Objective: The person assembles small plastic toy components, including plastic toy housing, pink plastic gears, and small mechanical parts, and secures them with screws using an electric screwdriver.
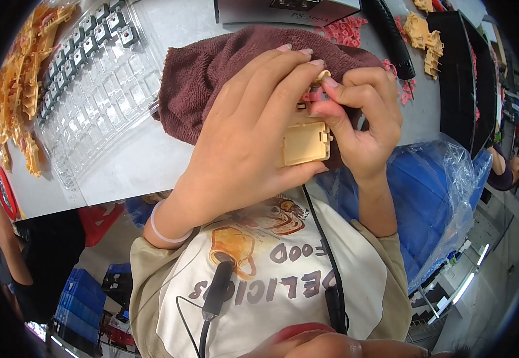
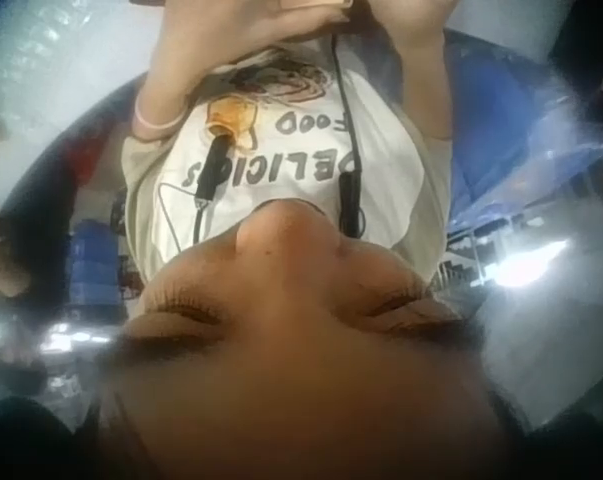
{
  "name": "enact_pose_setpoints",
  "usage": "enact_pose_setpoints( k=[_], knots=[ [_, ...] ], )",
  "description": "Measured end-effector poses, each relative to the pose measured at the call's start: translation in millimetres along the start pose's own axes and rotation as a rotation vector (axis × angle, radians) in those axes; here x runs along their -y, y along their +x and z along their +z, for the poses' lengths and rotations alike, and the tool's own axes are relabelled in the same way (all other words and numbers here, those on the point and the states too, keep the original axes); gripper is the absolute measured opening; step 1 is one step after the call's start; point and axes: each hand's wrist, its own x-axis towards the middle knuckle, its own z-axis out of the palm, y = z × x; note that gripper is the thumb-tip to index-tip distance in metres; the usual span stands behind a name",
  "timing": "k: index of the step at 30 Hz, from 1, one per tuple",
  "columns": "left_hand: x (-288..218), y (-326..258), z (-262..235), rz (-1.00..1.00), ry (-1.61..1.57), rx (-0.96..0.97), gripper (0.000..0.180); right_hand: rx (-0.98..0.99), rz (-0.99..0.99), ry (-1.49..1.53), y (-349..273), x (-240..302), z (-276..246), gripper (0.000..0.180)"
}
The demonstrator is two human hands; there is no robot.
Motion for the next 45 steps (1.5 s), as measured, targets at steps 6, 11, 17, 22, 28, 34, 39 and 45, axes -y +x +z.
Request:
enact_pose_setpoints(
  k=[6,11,17,22,28,34,39,45],
  knots=[
    [0.4,-1.6,-2.4,0.005,0.019,-0.005,0.091,-0.153,0.005,0.119,14.2,-27.6,-21.9,0.032],
    [-3.1,1.9,-0.9,0.025,0.041,-0.008,0.091,0.236,0.617,-0.395,62.6,-86.2,-68.1,0.061],
    [-1.1,-1.1,-3.5,0.030,0.020,0.032,0.091,0.281,0.290,-0.477,36.9,-146.5,-42.7,0.043],
    [-1.1,4.2,-11.4,-0.030,-0.057,0.036,0.085,0.042,0.319,-0.417,58.5,-94.5,-57.3,0.055],
    [-4.1,18.3,-1.2,0.010,-0.032,-0.057,0.048,-0.391,0.252,0.181,83.9,-77.1,-106.7,0.039],
    [-2.3,21.1,7.3,-0.006,-0.027,-0.127,0.024,-0.352,0.236,0.247,100.6,-99.3,-89.2,0.035],
    [-0.5,19.7,10.6,-0.038,-0.092,-0.170,0.023,-0.308,0.223,0.309,127.7,-114.5,-40.8,0.032],
    [3.0,18.3,15.5,-0.015,-0.104,-0.220,0.021,-0.257,0.207,0.375,136.5,-103.4,-19.3,0.028]
  ],
)
